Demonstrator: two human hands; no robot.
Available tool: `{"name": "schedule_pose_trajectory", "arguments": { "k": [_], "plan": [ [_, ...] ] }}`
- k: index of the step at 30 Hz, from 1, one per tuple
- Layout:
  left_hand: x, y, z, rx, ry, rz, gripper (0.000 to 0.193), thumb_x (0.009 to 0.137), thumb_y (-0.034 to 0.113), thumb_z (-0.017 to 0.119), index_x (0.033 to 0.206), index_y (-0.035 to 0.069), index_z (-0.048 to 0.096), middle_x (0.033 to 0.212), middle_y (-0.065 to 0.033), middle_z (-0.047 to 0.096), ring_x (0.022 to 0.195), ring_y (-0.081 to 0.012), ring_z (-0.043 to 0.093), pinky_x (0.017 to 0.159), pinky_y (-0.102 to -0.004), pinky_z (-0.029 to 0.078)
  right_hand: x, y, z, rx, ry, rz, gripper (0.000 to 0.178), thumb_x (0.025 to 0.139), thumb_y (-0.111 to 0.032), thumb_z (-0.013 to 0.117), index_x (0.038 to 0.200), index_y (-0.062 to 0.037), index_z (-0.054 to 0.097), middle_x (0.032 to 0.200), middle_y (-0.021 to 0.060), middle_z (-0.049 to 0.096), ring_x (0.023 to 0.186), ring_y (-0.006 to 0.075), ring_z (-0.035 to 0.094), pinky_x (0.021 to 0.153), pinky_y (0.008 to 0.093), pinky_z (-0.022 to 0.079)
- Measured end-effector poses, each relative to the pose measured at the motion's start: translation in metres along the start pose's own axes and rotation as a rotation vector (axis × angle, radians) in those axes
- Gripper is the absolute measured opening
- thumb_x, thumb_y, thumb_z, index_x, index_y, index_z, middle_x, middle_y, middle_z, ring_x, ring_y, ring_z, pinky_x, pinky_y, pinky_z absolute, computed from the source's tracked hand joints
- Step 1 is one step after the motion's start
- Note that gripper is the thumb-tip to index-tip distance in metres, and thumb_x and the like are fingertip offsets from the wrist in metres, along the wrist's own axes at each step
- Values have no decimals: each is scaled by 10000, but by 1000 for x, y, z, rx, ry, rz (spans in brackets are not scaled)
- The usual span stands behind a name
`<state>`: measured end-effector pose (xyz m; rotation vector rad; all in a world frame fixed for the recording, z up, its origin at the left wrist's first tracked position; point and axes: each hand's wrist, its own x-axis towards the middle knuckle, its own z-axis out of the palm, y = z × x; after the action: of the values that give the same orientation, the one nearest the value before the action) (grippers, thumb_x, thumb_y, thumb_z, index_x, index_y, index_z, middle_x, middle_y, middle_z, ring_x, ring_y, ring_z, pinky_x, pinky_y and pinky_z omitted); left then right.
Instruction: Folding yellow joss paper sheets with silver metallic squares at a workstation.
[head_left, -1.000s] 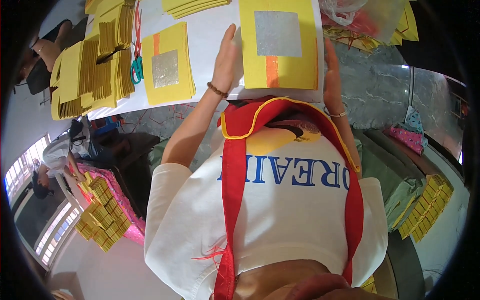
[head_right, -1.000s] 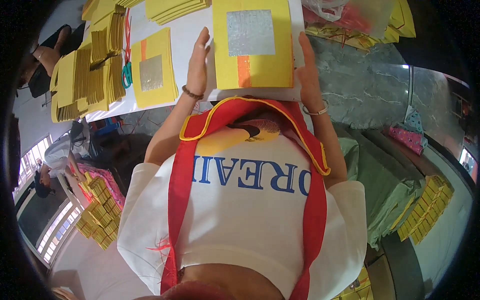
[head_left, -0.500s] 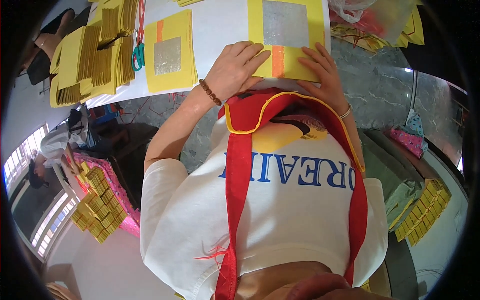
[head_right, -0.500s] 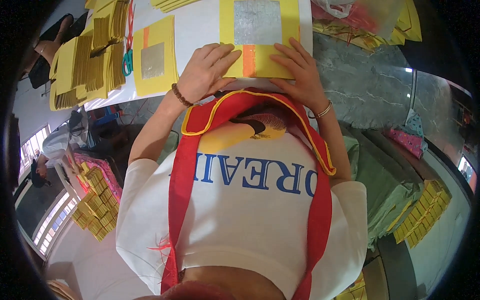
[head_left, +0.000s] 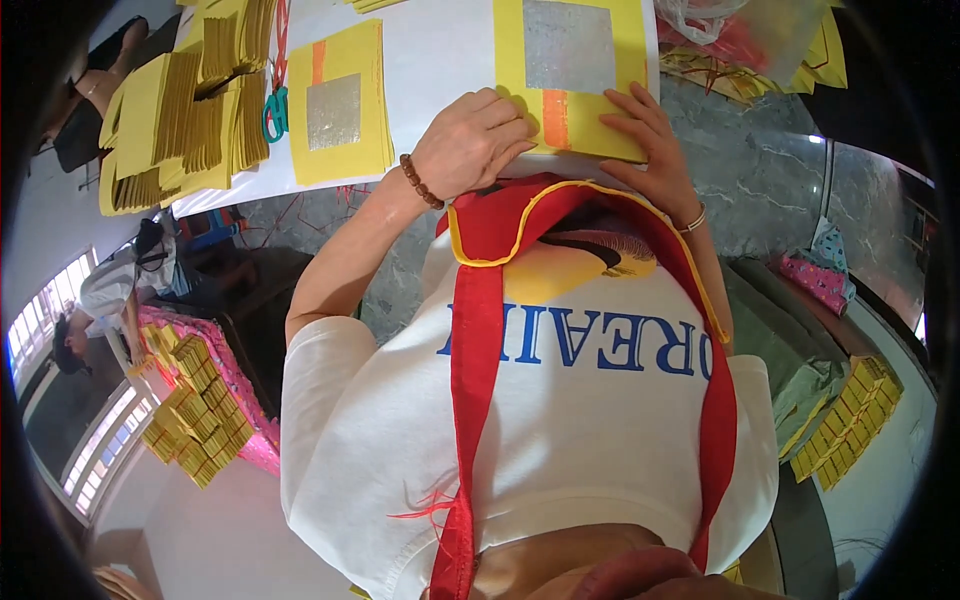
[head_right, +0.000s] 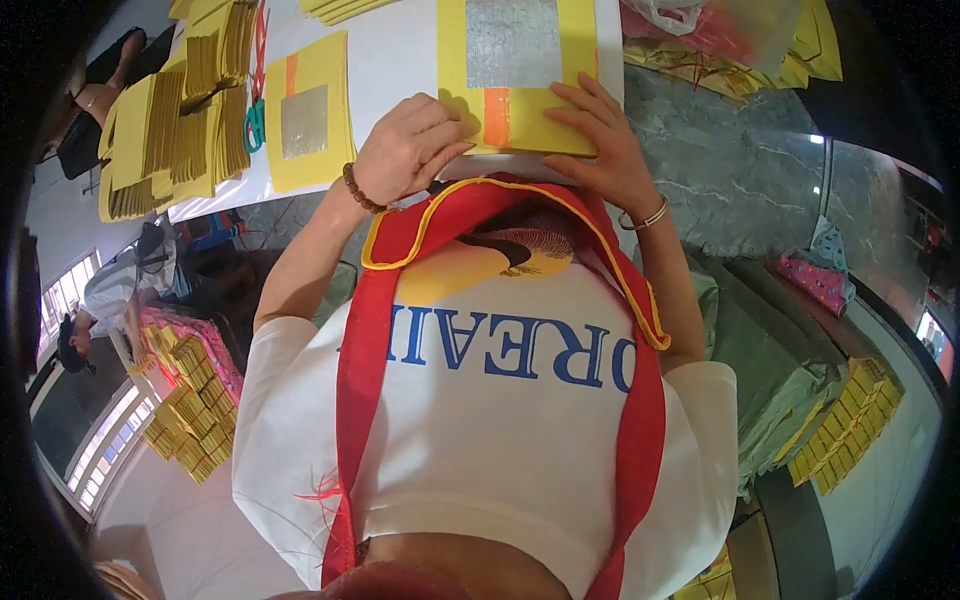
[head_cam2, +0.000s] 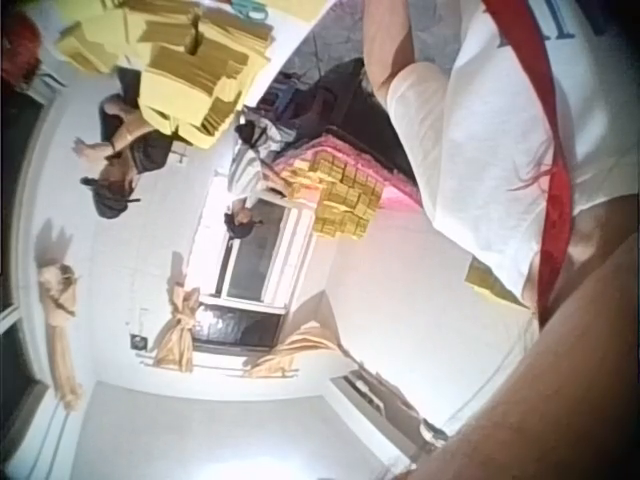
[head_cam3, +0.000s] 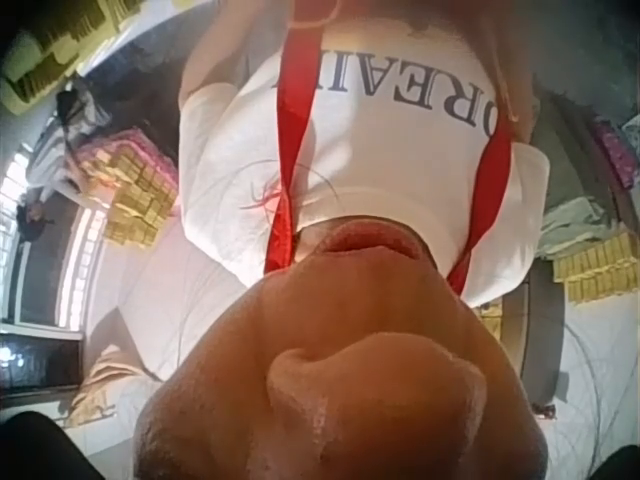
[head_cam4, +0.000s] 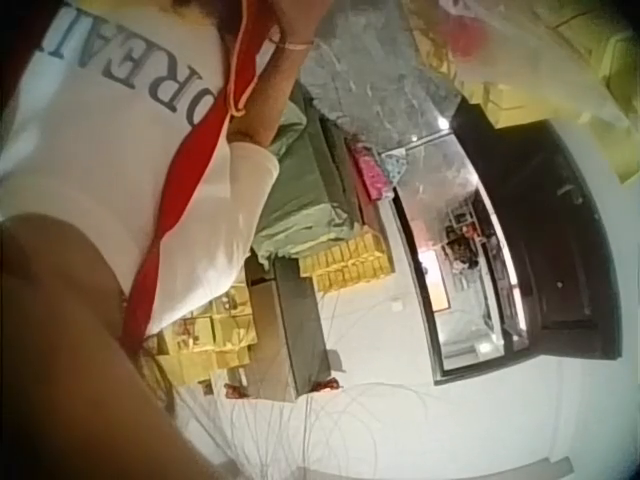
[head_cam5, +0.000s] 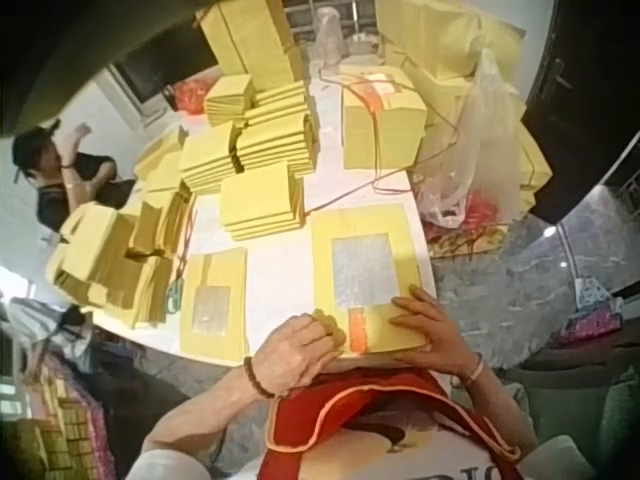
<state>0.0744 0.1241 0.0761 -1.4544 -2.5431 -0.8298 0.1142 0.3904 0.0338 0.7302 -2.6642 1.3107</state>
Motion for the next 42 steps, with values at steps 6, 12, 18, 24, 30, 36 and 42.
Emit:
{"name": "schedule_pose_trajectory", "arguments": {
  "k": [6, 12, 18, 24, 30, 36, 42],
  "plan": [
    [7, -3, -2, -65, -16, -2, 90, 771, 98, 621, 802, 17, 597, 752, -95, 541, 710, -265, 526, 617, -336, 450, -1, 1, -2, 114, 16, 62, 313, 706, -164, 713, 999, -96, 624, 1263, 42, 523, 1287, 302, 337, 1045, 403, 292],
    [13, -10, -4, -190, -104, -59, 93, 776, 113, 566, 782, 24, 590, 727, -94, 558, 718, -264, 558, 634, -358, 468, -1, -1, -3, 143, 28, 75, 270, 715, -154, 706, 967, -91, 631, 1249, 47, 537, 1289, 301, 340, 1043, 399, 295],
    [13, -18, -1, -310, -73, -114, 106, 767, 100, 607, 783, -4, 593, 734, -121, 579, 662, -267, 559, 582, -324, 449, -2, 1, -1, 195, 45, 96, 323, 703, -124, 718, 1006, -93, 614, 1239, 46, 546, 1292, 295, 338, 1043, 397, 298],
    [11, -19, 1, -412, -51, -233, 123, 790, 107, 606, 789, -13, 586, 714, -102, 574, 626, -214, 542, 561, -296, 432, -3, 7, 4, 218, 78, 99, 335, 697, -46, 707, 1013, -92, 607, 1220, 55, 561, 1284, 294, 352, 1039, 391, 305],
    [13, -21, -3, -434, -112, -219, 133, 800, 112, 596, 806, -21, 592, 724, -100, 584, 639, -199, 552, 575, -293, 437, -2, 7, 4, 249, 90, 108, 319, 706, -12, 681, 1007, -88, 606, 1212, 56, 567, 1279, 292, 361, 1037, 385, 310],
    [11, -24, -2, -445, -129, -219, 175, 820, 147, 573, 823, -27, 596, 738, -110, 590, 652, -211, 559, 591, -298, 443, -3, 9, 5, 209, 86, 99, 349, 684, 19, 663, 1012, -87, 605, 1215, 53, 566, 1275, 299, 365, 1037, 382, 313],
    [10, -24, 0, -432, -112, -203, 176, 820, 149, 567, 845, -22, 598, 749, -122, 584, 668, -235, 562, 602, -305, 447, -3, 6, 4, 209, 84, 99, 358, 676, 31, 644, 1012, -86, 605, 1215, 55, 566, 1274, 303, 367, 1036, 384, 315]
  ]
}}
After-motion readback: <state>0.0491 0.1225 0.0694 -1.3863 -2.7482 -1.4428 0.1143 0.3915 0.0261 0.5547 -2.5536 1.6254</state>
